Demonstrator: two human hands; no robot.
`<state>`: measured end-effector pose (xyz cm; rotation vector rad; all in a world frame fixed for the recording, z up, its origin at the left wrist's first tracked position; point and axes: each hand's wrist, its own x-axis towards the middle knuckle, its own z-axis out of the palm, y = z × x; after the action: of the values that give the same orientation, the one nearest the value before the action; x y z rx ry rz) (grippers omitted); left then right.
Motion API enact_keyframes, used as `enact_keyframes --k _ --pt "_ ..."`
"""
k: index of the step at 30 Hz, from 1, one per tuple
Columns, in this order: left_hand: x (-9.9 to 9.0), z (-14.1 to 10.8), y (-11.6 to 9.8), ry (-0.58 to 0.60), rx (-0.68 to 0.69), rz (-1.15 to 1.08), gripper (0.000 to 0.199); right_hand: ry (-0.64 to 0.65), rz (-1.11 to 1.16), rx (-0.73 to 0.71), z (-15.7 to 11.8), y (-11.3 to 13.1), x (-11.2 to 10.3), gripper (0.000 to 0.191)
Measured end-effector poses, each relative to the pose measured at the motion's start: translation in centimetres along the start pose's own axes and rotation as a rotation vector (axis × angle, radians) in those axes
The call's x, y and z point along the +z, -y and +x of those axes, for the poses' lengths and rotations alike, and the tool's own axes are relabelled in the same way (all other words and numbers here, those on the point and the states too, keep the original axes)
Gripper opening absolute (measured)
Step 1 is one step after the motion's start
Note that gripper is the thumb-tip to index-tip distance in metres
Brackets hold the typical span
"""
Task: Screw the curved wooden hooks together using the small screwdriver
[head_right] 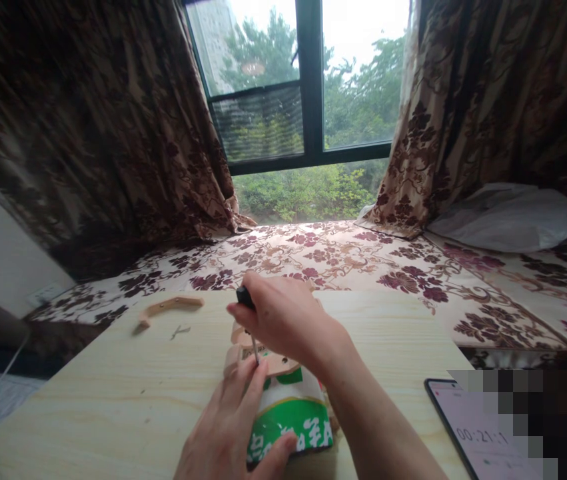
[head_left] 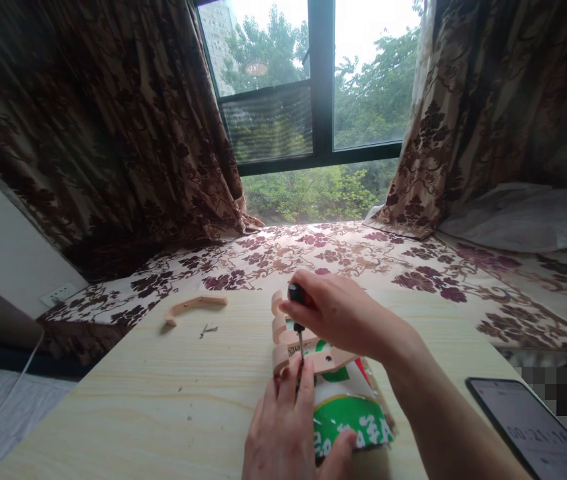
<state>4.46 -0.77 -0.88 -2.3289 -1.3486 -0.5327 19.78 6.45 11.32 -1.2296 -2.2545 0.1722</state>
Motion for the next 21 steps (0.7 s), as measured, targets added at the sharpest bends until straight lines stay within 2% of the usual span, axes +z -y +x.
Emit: enact_keyframes --k 8,13,15,18,21 --pt "-0.5 0.4 -0.4 -0.084 0.002 -0.007 0.057 0.091 0.111 -0.124 -0.7 0.8 -0.8 0.014" --pt "0.6 -0.7 0.4 0.066 0.001 -0.109 0.081 -0.002 -0.026 0.005 0.0 0.2 0.1 0.021" --pt "1.2 -1.0 0.7 0.122 -0.019 -0.103 0.078 -0.012 -0.033 0.01 0.1 0.1 0.5 0.022" --pt "2.0 -0.8 0.8 0.138 -0.087 -0.019 0.076 -0.003 0.014 -0.017 0.1 0.3 1.0 0.021" --pt "2.4 -0.4 0.9 0.104 -0.088 -0.01 0.076 -0.003 0.04 -0.008 0.2 0.3 1.3 0.019"
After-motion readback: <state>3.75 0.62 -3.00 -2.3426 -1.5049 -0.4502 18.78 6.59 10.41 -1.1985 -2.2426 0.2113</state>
